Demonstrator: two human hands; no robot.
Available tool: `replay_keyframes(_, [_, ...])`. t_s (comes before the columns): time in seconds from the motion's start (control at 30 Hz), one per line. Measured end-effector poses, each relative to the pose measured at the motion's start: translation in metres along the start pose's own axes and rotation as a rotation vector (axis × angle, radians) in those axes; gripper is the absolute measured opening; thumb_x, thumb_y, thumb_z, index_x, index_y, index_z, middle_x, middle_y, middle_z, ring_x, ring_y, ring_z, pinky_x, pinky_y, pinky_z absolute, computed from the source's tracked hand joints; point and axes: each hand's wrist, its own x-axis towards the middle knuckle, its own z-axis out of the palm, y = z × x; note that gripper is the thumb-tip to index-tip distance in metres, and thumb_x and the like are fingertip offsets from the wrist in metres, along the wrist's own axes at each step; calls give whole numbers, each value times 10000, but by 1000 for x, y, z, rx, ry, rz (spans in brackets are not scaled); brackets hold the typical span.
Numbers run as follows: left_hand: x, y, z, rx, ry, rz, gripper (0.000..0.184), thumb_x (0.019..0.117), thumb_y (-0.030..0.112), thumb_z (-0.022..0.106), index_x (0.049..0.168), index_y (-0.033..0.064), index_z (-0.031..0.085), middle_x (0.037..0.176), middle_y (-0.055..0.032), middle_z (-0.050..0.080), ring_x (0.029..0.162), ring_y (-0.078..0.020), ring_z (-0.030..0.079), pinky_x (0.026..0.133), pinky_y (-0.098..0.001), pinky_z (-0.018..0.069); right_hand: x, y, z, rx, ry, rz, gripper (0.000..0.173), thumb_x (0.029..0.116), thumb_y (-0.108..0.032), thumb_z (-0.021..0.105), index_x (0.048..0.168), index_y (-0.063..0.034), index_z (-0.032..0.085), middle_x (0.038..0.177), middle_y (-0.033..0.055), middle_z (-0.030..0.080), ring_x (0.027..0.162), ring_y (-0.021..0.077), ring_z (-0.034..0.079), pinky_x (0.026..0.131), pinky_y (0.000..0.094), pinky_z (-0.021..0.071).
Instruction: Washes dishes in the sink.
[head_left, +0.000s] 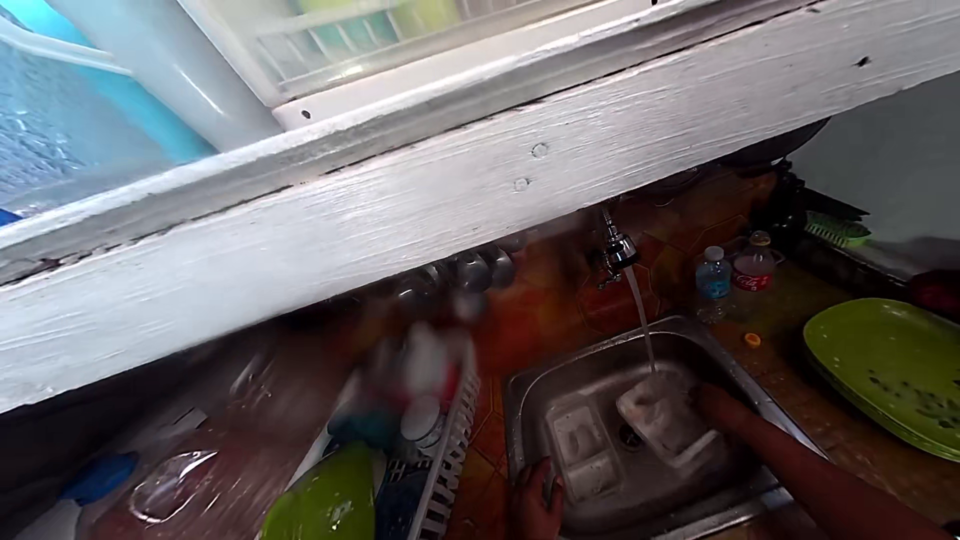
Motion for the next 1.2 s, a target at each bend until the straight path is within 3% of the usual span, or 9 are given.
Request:
replay_keyframes(0.1, [-1,1,2,27,-12,-30,366,910,190,682,1215,-7,722,1148,-215,716,1038,-366,702,927,-516,568,-3,5,-13,-94,-37,-61,331,1045,-195,547,1170,93,650,1212,307,642,1189,434,606,1011,597,453])
replay_keyframes(0.23, [5,4,-1,29,-64,-100,367,927,189,681,1235,-9,709,1196,-222,700,1109,-358,684,983,-501,549,-2,1,-29,-193,-55,-98,333,1036,-208,553,1182,77,646,1233,299,639,1207,433,603,1009,608,455])
replay_keyframes(0.3, [17,15,-4,-29,-102,-236,368,964,170,660,1265,-41,674,1194,-234,690,1107,-342,681,1001,-480,541,-5,-1,-36,-221,-7,-115,320,1021,-191,555,1209,49,650,1257,281,640,1224,427,601,1005,608,467])
replay_keyframes(0.4, [53,49,-4,-63,-274,-468,476,1039,252,591,1400,-57,553,1294,-258,641,1217,-364,627,1081,-501,472,-10,-3,-44,-259,12,-143,318,1012,-185,554,1247,-4,668,1263,258,654,1217,427,613,983,625,480])
replay_keyframes(0.7, [116,149,95,-223,-574,-345,602,1054,305,563,1556,25,383,1463,-265,523,1338,-380,546,1128,-525,437,-7,0,-84,-348,71,-290,300,1020,-220,559,1192,-18,699,1186,263,683,1146,454,642,946,643,488])
replay_keyframes(0.8, [130,159,117,-312,-533,-358,642,1046,296,586,1570,21,338,1471,-269,516,1359,-377,529,1146,-521,418,3,12,-87,-279,154,-489,312,1008,-152,575,1285,-86,702,1272,218,674,1225,408,618,1044,590,468])
replay_keyframes(0.93, [147,163,118,-422,-387,-424,500,1071,252,537,1483,-21,458,1412,-275,561,1324,-368,553,1136,-523,422,31,23,-73,-74,224,-742,340,984,-69,586,1297,-104,715,1283,200,687,1253,370,621,1108,527,454])
replay_keyframes(1.03, [160,164,102,-303,-365,-407,452,1116,256,412,1399,-75,530,1351,-300,593,1301,-389,563,1134,-525,409,45,12,-61,102,143,-666,309,1030,-138,576,1307,-99,707,1282,173,697,1237,320,640,1117,497,453])
replay_keyframes(1.2, [162,155,81,-75,-334,-403,473,1130,245,340,1467,-63,463,1424,-296,543,1364,-382,518,1173,-496,374,78,-7,-27,198,112,-508,353,1050,-272,585,1342,-96,680,1327,156,679,1275,300,621,1127,500,442])
